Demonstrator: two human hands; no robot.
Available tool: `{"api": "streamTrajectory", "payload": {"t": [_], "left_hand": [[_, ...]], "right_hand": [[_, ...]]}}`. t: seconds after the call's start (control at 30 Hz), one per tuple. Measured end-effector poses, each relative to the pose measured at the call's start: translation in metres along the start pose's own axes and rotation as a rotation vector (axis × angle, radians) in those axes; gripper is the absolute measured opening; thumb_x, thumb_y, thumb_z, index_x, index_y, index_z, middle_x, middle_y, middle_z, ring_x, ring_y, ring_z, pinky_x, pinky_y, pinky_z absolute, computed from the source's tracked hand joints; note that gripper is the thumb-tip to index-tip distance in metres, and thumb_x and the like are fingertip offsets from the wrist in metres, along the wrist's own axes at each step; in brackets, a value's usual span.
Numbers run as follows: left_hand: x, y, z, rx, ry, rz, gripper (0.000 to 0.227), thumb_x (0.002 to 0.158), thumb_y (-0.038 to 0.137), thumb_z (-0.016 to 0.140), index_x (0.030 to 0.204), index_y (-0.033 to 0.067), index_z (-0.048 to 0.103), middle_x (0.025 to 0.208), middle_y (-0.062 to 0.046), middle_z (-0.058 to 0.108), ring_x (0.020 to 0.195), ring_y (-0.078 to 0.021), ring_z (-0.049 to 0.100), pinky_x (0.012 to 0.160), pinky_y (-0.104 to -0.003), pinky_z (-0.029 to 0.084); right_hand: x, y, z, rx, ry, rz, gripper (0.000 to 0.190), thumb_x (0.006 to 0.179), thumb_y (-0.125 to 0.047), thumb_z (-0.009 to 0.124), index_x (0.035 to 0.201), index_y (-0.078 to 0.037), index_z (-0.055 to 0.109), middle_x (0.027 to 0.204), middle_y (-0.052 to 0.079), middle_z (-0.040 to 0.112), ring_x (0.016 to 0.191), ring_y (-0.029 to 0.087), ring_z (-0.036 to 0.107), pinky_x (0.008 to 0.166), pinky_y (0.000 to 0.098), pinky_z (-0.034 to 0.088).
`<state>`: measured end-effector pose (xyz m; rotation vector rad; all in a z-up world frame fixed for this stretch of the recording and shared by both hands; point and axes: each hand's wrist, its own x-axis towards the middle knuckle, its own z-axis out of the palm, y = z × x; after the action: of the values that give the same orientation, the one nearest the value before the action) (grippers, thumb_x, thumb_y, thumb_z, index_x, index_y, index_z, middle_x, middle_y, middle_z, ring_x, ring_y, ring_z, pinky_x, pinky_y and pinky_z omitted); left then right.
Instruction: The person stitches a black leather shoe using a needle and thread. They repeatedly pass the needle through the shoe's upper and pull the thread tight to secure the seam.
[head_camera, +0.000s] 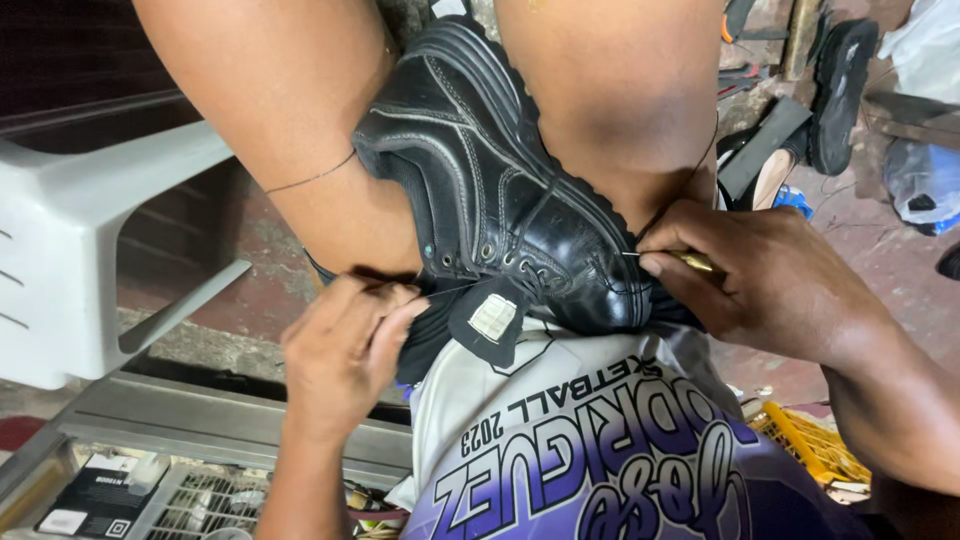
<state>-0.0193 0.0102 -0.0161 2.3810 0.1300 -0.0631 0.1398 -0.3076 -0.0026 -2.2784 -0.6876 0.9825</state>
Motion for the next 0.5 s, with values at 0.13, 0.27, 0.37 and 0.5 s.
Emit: {"api": "streamTrajectory", "payload": {"t": [0.13, 0.27, 0.37, 0.5], "left_hand": [[0.002, -0.001, -0.009, -0.876, 0.010, -0.182, 0.006, 0.093, 0.008, 0.073, 0.098, 0.0062, 0.070, 0.100, -0.014, 0.065, 0.071, -0.0150, 0.058, 0.064, -0.026, 0.047], [0.026, 0.008, -0.001, -1.262, -0.021, -0.592, 0.016, 0.104, 0.013, 0.059, 0.103, 0.0031, 0.072, 0.074, -0.007, 0.063, 0.057, -0.0099, 0.052, 0.057, -0.025, 0.040], [0.044, 0.021, 0.012, -0.637, -0.194, -0.491, 0.020, 0.102, 0.011, 0.053, 0.109, 0.0044, 0.071, 0.068, -0.007, 0.060, 0.057, -0.0187, 0.055, 0.056, -0.030, 0.045], [0.071, 0.024, 0.032, -0.188, -0.344, -0.027, 0.006, 0.095, 0.009, 0.065, 0.093, 0.0040, 0.065, 0.083, -0.017, 0.067, 0.077, -0.0394, 0.066, 0.071, -0.043, 0.052]], "right_hand": [[0.002, 0.004, 0.001, 0.008, -0.013, -0.005, 0.014, 0.087, -0.018, 0.071, 0.098, -0.012, 0.065, 0.069, 0.006, 0.073, 0.049, 0.022, 0.069, 0.045, 0.0392, 0.051], [-0.002, 0.004, 0.005, -0.014, -0.090, 0.103, 0.013, 0.092, -0.023, 0.069, 0.100, -0.015, 0.066, 0.057, 0.005, 0.068, 0.042, 0.022, 0.066, 0.043, 0.0401, 0.051], [-0.002, 0.005, 0.007, -0.032, -0.040, 0.009, 0.008, 0.095, -0.019, 0.063, 0.099, -0.013, 0.064, 0.061, 0.005, 0.068, 0.046, 0.021, 0.066, 0.044, 0.0386, 0.053], [-0.005, 0.005, 0.010, -0.080, 0.033, -0.090, 0.010, 0.094, -0.020, 0.065, 0.092, -0.011, 0.062, 0.070, 0.006, 0.066, 0.054, 0.023, 0.066, 0.049, 0.0399, 0.053]]}}
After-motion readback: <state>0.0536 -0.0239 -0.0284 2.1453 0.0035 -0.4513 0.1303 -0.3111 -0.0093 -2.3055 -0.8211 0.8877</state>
